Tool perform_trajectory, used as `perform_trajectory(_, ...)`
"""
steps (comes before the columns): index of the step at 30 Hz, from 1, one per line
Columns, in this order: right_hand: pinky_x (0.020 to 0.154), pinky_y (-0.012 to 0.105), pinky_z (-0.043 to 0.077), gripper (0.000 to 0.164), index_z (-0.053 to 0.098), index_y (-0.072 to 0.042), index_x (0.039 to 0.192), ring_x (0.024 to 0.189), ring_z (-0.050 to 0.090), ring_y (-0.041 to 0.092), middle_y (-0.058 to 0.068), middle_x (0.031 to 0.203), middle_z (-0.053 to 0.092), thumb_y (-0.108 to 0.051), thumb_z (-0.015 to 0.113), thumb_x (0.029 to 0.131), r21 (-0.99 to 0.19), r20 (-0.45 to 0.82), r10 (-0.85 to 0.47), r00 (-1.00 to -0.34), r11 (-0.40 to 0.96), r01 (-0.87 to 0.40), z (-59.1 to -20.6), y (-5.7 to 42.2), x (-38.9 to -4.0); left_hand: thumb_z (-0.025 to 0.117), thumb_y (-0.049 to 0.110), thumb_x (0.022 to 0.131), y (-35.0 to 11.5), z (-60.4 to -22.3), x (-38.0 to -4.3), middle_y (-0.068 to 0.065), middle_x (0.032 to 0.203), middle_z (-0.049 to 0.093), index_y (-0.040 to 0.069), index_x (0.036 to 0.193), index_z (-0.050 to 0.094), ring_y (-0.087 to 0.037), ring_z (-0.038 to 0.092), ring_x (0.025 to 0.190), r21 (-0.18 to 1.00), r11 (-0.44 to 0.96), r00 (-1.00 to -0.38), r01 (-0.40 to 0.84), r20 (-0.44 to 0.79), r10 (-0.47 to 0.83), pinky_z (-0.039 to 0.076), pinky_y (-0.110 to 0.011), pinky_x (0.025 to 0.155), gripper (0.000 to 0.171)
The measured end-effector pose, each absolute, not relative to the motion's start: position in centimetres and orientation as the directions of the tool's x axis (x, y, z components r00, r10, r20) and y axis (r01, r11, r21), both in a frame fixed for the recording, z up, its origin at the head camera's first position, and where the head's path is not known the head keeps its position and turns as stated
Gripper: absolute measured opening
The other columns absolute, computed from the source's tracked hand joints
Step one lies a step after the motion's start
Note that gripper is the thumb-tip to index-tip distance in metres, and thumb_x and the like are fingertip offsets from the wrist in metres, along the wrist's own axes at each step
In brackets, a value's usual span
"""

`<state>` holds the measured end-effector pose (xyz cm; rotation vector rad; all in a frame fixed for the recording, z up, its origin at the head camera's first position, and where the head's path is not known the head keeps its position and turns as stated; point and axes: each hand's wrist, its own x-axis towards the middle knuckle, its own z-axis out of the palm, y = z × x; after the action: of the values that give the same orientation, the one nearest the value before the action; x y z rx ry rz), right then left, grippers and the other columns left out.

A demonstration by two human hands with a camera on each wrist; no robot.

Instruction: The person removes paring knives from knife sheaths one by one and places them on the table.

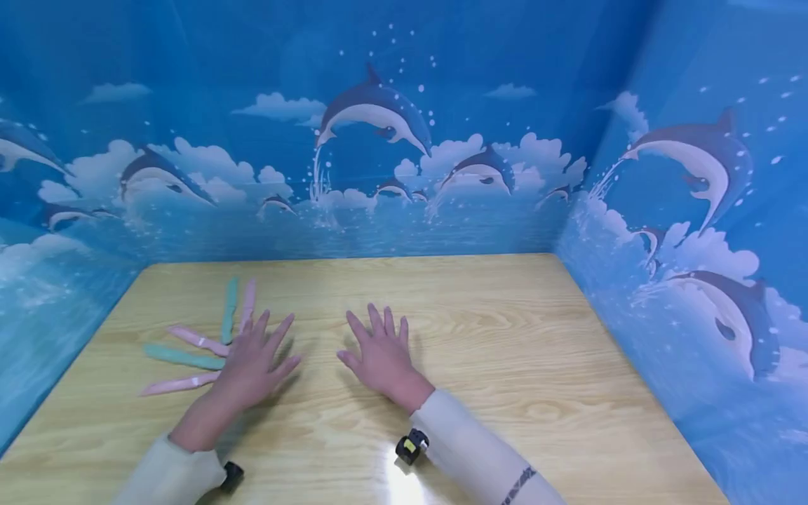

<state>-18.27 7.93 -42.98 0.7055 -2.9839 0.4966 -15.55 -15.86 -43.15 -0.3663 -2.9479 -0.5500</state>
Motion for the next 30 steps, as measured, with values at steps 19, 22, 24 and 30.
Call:
perform_trajectory(19, 0.101, 0.042, 0.041, 0.063, 0.045, -0.014, 0.137, 0.118, 0.05, 0.025, 0.011, 0.126, 0.059, -0.047, 0.063, 0.087, -0.194, 0.164, -0.61, -0.775, 0.751, -0.632, -42.8, 1.1, -17.6, 0.072, 0.029, 0.083, -21.1, -42.4, -14.2, -0.041, 0.144, 0.02, 0.015, 0.151, 0.013, -0.063, 0.025, 0.123, 0.428, 0.866, -0.964, 0.26, 0.169, 0.206, 0.031, -0.079, 0.089, 0.091)
perform_trajectory(22, 0.093, 0.035, 0.047, 0.06, 0.05, -0.013, 0.133, 0.108, 0.056, 0.02, 0.007, 0.116, 0.063, -0.046, 0.066, 0.085, -0.188, 0.176, -0.625, -0.761, 0.737, -0.649, -42.6, 0.2, -17.5, 0.075, 0.025, 0.08, -22.1, -42.3, -13.9, -0.042, 0.136, 0.032, 0.008, 0.148, 0.021, -0.063, 0.034, 0.116, 0.434, 0.859, -0.96, 0.269, 0.187, 0.207, 0.033, -0.077, 0.088, 0.088)
perform_trajectory(24, 0.09, 0.031, 0.049, 0.058, 0.052, -0.012, 0.131, 0.104, 0.057, 0.018, 0.006, 0.114, 0.064, -0.045, 0.067, 0.085, -0.199, 0.175, -0.629, -0.758, 0.731, -0.653, -42.5, -0.4, -17.4, 0.077, 0.024, 0.079, -22.7, -42.3, -13.8, -0.041, 0.131, 0.038, 0.004, 0.145, 0.028, -0.061, 0.039, 0.112, 0.438, 0.853, -0.954, 0.285, 0.212, 0.21, 0.036, -0.075, 0.087, 0.084)
perform_trajectory(30, 0.097, 0.029, 0.046, 0.056, 0.053, -0.013, 0.13, 0.112, 0.055, 0.017, 0.005, 0.123, 0.063, -0.043, 0.067, 0.085, -0.286, 0.127, -0.615, -0.778, 0.728, -0.623, -42.4, -1.3, -17.0, 0.082, 0.02, 0.072, -24.3, -42.3, -13.4, -0.036, 0.118, 0.053, -0.005, 0.13, 0.047, -0.053, 0.052, 0.101, 0.413, 0.832, -0.909, 0.37, 0.347, 0.232, 0.046, -0.067, 0.073, 0.072)
